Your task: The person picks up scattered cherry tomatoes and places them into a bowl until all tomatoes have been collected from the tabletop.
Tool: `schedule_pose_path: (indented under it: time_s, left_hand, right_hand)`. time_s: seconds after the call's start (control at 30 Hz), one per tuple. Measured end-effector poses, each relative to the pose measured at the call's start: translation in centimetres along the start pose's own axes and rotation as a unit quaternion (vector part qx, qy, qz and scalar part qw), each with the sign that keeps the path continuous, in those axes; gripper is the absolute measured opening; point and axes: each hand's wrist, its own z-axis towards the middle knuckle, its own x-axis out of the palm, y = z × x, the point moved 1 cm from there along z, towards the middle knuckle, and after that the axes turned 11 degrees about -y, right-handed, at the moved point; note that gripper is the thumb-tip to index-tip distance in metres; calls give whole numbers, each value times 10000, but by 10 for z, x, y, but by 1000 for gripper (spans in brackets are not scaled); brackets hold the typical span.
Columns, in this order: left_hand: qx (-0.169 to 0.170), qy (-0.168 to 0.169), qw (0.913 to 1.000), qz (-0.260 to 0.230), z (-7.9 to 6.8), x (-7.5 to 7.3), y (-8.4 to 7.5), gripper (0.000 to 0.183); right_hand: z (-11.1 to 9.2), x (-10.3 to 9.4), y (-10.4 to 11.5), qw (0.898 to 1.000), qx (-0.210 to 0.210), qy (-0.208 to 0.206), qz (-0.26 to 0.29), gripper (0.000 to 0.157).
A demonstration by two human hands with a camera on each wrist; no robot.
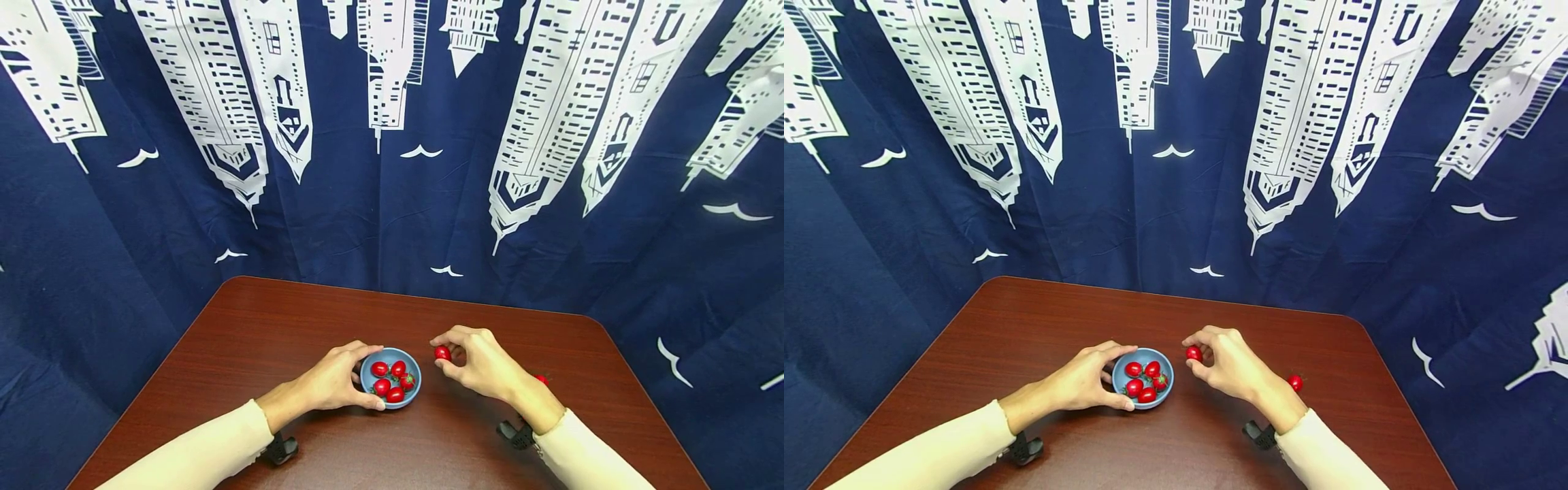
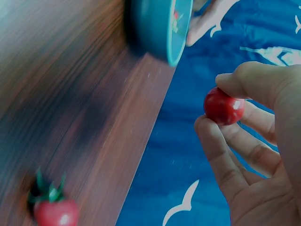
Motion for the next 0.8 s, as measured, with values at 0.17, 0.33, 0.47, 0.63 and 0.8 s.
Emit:
schedule_pose_path:
  time_s: [0.17, 0.33, 0.47, 0.63, 0.8]
  left_hand:
    - [11, 16, 10000, -65, 0, 0, 0, 102]
    - [0, 30, 10000, -81, 1, -1, -1, 102]
    - [-10, 53, 9999, -94, 0, -1, -1, 102]
    - [-55, 98, 9998, -153, 0, -1, -1, 101]
    - [-71, 60, 9998, -171, 0, -1, 0, 101]
  right_hand:
    - [10, 12, 14, 9998, -152, 155, 30, 30]
    - [18, 25, 25, 9992, -194, 342, 106, 29]
    - [21, 35, 32, 9985, -166, 473, 219, 29]
    - [21, 45, 37, 9974, -138, 620, 327, 30]
    - [21, 51, 39, 9970, -196, 688, 303, 29]
